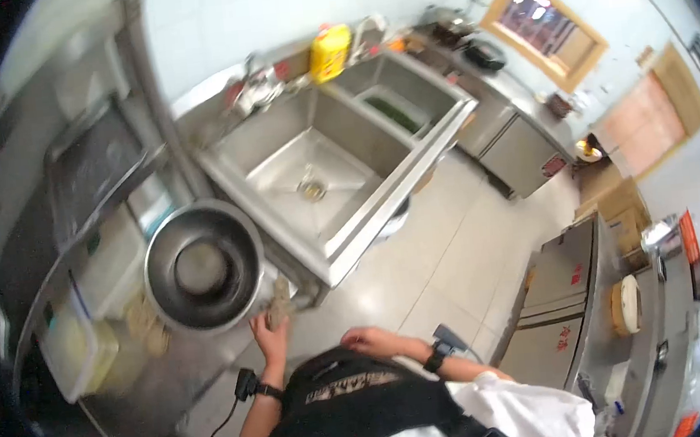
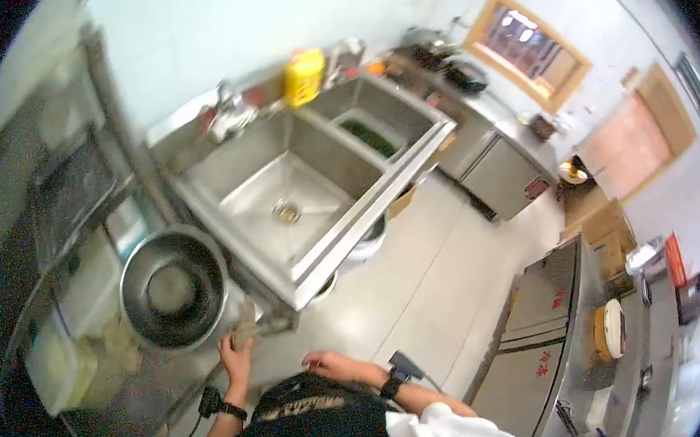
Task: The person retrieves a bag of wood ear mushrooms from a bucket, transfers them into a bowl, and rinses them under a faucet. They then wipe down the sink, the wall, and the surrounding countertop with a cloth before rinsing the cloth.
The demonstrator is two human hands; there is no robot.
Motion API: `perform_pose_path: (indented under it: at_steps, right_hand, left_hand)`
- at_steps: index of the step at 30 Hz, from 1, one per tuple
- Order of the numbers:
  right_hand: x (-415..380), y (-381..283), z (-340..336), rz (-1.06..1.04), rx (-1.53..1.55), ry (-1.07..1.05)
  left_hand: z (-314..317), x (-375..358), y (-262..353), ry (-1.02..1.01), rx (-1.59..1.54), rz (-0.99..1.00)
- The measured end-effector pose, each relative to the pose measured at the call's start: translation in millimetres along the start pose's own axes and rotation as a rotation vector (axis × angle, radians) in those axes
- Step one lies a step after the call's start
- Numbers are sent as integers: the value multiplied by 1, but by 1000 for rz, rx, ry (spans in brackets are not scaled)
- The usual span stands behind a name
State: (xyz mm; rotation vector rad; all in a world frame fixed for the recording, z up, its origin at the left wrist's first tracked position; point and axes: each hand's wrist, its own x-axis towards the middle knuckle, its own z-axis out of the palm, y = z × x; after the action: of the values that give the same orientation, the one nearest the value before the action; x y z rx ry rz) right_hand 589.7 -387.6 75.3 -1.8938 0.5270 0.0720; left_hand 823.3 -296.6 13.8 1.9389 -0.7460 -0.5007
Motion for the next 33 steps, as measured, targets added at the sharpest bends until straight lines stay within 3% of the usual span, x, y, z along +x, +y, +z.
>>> perform_pose_path:
  at_steps: [1, 4, 5, 7, 8, 10, 11, 12, 14, 15, 17, 18, 20, 22, 24, 25, 26, 27, 28, 29, 30, 31, 32, 33]
  right_hand:
    - [-3, 19, -7, 72, 78, -24]
    - [-18, -3, -49, 247, 499, 379]
    - [-17, 5, -63, 237, 503, 389]
    - [-12, 27, -89, -9, 1145, 583]
    - [-13, 43, -102, -22, 1156, 584]
    - [-11, 68, -131, 37, 973, 480]
    - [-13, 52, -148, -13, 716, 551]
    - [-2, 58, -156, -13, 723, 549]
    - [28, 67, -158, -350, 114, 686]
    - [35, 65, -164, -347, 135, 645]
    - [59, 58, -170, -341, -350, 533]
    - [76, 73, -173, -394, -438, 489]
    - [109, 110, -190, -83, -627, 366]
    - [136, 159, -230, -18, -715, 454]
    - [127, 184, -309, -168, -737, 503]
    - [117, 177, -350, 12, -891, 544]
    - [120, 233, -388, -49, -1013, 778]
    - [114, 267, -438, 42, -959, 776]
    - [102, 269, -490, 355, -1145, 483]
    - [101, 315, -534, 422, -1143, 745]
    - [96, 304, -591, 424, -403, 688]
    - [88, 208, -632, 552, -419, 467]
    - [91, 183, -679, 466, -183, 513]
    - [90, 104, -705, 272, -357, 443]
  left_hand:
    - [24, 0, 3, -73, -102, -19]
    - [83, -7, 69, -385, -488, -66]
    - [98, -14, 89, -524, -475, -138]
    - [128, -24, 118, -569, -532, -205]
    - [139, -30, 129, -609, -599, -283]
    - [142, -30, 162, -600, -620, -298]
    - [144, -26, 170, -502, -618, -329]
    - [146, -22, 174, -401, -616, -362]
    - [142, -12, 168, -373, -632, -412]
    - [134, -9, 175, -402, -704, -438]
    - [124, -1, 182, -371, -823, -487]
    - [120, 11, 177, -328, -821, -499]
    - [112, 44, 166, -358, -892, -505]
    - [102, 87, 190, -225, -977, -448]
    - [92, 129, 238, -180, -1130, -332]
    - [84, 154, 256, -269, -1138, -214]
    - [78, 174, 279, -243, -1140, -204]
    - [73, 193, 296, -276, -1158, -107]
    - [65, 209, 320, -268, -1136, -85]
    - [54, 223, 340, -283, -1107, -33]
    - [40, 242, 355, -314, -1040, 74]
    - [24, 256, 378, -316, -965, 170]
    - [7, 269, 403, -314, -894, 231]
    - [-7, 279, 428, -193, -836, 260]
